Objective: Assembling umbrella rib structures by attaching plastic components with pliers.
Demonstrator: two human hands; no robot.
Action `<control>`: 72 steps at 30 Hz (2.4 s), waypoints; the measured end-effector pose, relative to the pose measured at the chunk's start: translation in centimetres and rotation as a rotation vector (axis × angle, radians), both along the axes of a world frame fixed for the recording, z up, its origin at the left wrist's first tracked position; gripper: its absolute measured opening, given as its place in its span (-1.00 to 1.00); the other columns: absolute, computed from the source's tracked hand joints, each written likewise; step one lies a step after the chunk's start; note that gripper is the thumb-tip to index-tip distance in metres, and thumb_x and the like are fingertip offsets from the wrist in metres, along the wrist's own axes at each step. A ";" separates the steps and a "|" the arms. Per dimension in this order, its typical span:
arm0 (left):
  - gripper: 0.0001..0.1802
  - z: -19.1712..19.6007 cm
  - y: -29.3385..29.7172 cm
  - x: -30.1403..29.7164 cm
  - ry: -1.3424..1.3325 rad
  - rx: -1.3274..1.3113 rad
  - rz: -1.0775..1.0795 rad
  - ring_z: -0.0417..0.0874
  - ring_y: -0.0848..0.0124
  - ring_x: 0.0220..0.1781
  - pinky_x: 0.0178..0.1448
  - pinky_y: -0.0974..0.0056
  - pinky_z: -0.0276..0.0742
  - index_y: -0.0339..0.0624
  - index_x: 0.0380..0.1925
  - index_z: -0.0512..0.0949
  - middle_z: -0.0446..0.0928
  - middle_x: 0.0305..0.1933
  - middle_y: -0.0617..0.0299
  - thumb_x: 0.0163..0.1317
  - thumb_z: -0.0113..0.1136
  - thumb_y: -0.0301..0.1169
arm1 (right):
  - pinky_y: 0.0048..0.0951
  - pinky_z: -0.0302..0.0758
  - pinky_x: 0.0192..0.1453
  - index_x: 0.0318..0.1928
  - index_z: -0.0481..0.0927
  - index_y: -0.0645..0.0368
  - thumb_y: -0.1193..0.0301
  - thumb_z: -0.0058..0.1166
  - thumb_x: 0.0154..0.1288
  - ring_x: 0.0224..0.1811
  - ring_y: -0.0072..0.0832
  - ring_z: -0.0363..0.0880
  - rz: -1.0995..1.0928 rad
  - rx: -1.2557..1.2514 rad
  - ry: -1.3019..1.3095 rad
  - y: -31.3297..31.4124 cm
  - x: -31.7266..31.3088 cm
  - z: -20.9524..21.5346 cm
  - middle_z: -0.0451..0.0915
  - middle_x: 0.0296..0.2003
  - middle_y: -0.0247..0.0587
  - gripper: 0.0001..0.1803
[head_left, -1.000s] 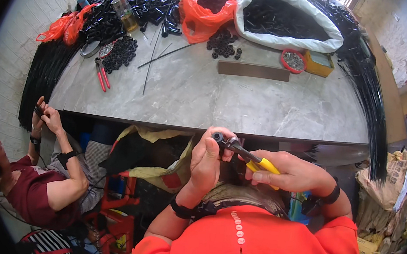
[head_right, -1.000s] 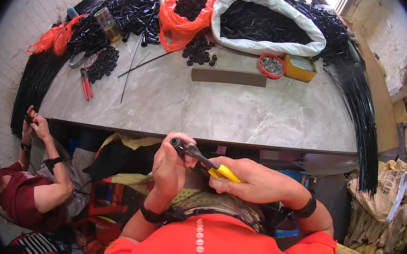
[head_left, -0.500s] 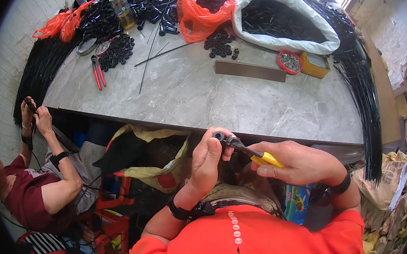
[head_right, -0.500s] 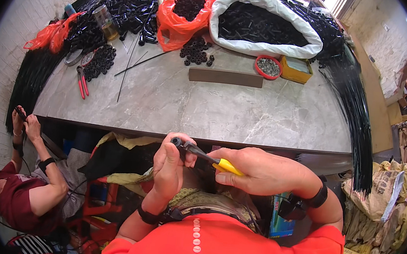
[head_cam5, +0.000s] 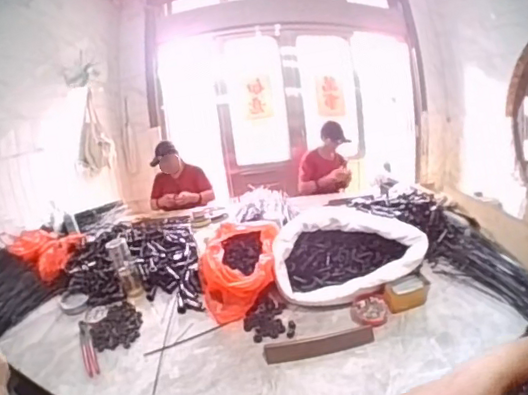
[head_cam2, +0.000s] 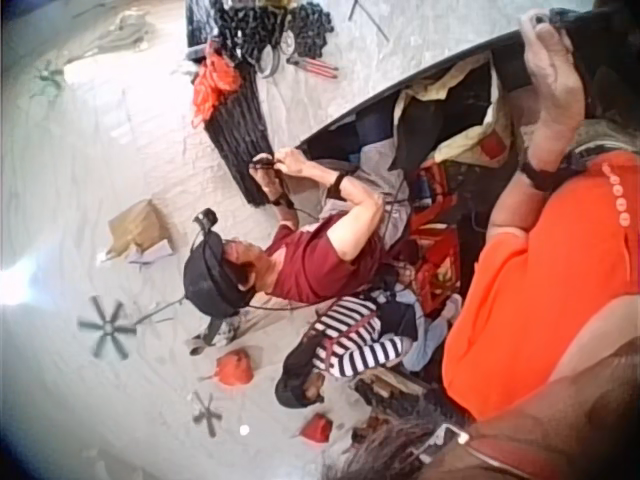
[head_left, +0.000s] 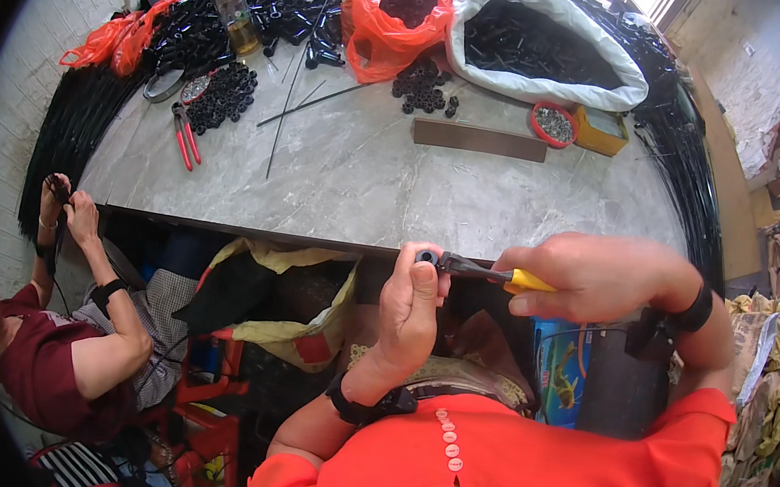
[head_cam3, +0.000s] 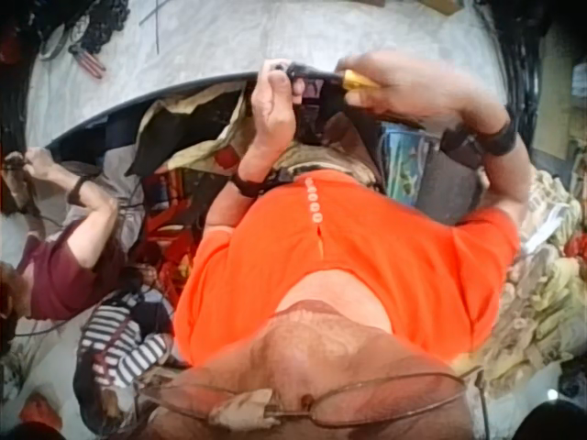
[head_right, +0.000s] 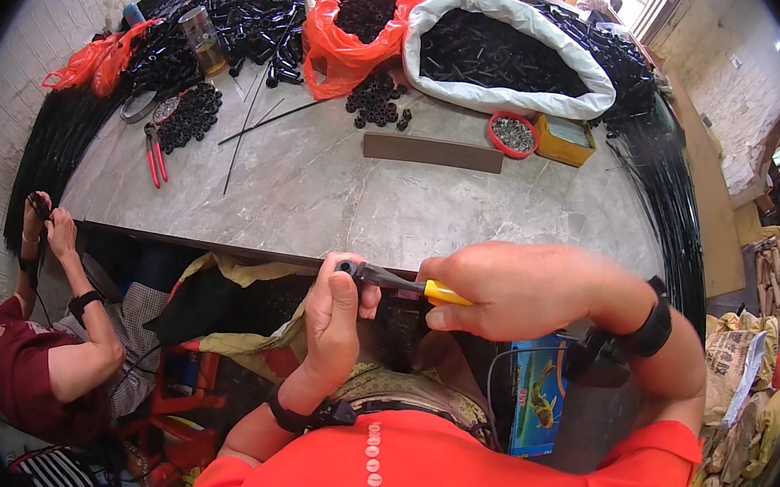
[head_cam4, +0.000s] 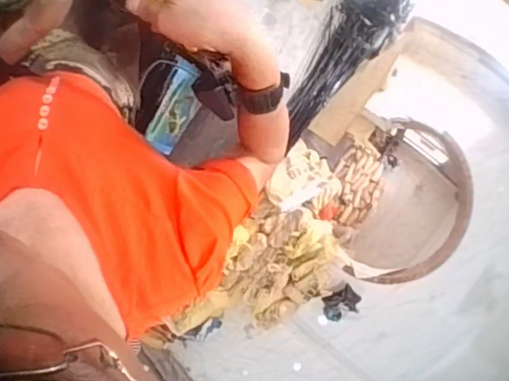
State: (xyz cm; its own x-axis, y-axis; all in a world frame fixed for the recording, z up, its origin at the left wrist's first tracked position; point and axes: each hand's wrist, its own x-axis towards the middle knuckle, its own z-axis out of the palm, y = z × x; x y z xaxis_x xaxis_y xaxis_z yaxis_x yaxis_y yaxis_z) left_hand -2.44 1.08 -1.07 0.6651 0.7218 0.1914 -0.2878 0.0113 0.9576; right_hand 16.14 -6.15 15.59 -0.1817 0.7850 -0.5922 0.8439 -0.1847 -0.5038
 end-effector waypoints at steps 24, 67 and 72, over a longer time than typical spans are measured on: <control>-0.44 -1.0 1.6 -0.8 -0.233 -0.235 -0.160 0.31 0.53 -0.42 -0.30 0.38 0.30 -0.27 -0.13 0.42 0.36 -0.44 0.29 0.54 -0.13 0.11 | -0.17 0.53 0.00 0.33 0.35 0.20 0.23 0.03 0.52 -0.09 -0.03 0.66 -0.162 0.168 0.397 -2.4 -1.2 -5.9 0.65 -0.14 0.03 -0.50; -0.51 -1.1 0.3 -0.2 -0.233 -0.202 -0.026 0.32 0.64 -0.35 -0.25 0.48 0.29 -0.22 -0.09 0.46 0.39 -0.36 0.39 0.59 -0.16 0.02 | -0.31 0.58 -0.21 0.13 0.39 0.27 0.20 -0.04 0.57 -0.31 -0.33 0.71 -0.339 0.055 0.422 -3.6 -2.8 -5.4 0.66 -0.32 -0.10 -0.61; -0.52 -1.2 -0.2 0.1 -0.169 -0.167 0.016 0.32 0.59 -0.38 -0.26 0.43 0.30 -0.22 -0.09 0.42 0.39 -0.35 0.31 0.56 -0.10 0.04 | -0.34 0.57 -0.28 0.07 0.38 0.26 0.22 -0.03 0.57 -0.41 -0.42 0.66 -0.357 0.029 0.399 -3.4 -3.1 -3.8 0.62 -0.38 -0.16 -0.66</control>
State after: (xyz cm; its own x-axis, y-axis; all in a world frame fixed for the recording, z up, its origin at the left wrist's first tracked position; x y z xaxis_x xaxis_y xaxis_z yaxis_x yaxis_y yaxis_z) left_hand -2.39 0.84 -2.28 0.6217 0.7632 0.1760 -0.4454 0.1597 0.8810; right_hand 13.04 -9.57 11.74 -0.1070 0.8545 -0.5084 0.4727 -0.4061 -0.7821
